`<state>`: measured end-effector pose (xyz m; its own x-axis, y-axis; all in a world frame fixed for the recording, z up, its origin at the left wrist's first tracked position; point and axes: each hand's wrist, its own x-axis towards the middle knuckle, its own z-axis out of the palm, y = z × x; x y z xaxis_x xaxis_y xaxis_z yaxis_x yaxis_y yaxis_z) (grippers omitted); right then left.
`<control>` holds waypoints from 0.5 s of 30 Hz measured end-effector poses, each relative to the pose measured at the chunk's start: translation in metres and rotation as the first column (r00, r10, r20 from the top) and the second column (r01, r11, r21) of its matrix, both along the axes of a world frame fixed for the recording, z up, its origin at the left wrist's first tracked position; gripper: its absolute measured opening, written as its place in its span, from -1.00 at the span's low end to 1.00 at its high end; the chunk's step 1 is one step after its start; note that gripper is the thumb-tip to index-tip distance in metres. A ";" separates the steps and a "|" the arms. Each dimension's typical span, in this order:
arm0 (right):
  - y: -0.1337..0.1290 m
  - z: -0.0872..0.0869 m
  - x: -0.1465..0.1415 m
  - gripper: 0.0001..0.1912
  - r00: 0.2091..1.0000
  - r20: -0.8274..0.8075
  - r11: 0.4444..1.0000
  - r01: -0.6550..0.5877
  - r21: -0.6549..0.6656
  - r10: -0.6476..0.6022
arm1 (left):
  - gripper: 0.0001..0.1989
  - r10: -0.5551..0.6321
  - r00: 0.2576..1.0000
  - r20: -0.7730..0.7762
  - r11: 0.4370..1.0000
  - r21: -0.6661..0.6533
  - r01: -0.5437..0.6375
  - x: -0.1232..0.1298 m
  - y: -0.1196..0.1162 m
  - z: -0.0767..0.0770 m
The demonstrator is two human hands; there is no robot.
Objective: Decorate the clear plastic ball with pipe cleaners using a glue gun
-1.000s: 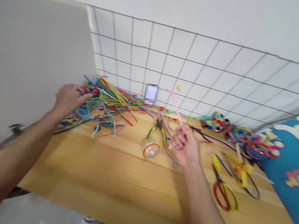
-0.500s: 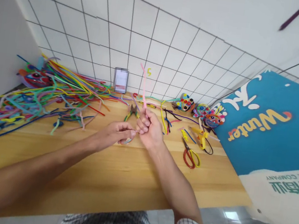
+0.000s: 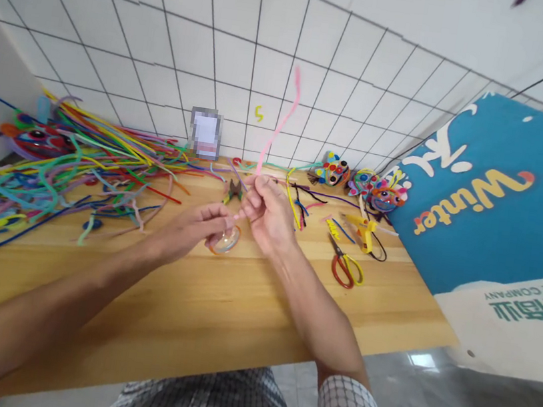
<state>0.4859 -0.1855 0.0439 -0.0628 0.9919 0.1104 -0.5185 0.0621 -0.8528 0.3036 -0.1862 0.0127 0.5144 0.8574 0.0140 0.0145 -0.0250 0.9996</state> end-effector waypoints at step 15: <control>0.027 -0.025 0.006 -0.78 0.992 0.078 0.995 0.100 -0.014 -0.098 | -0.51 -0.084 0.996 -0.040 0.989 -0.128 0.078 -0.001 0.003 -0.024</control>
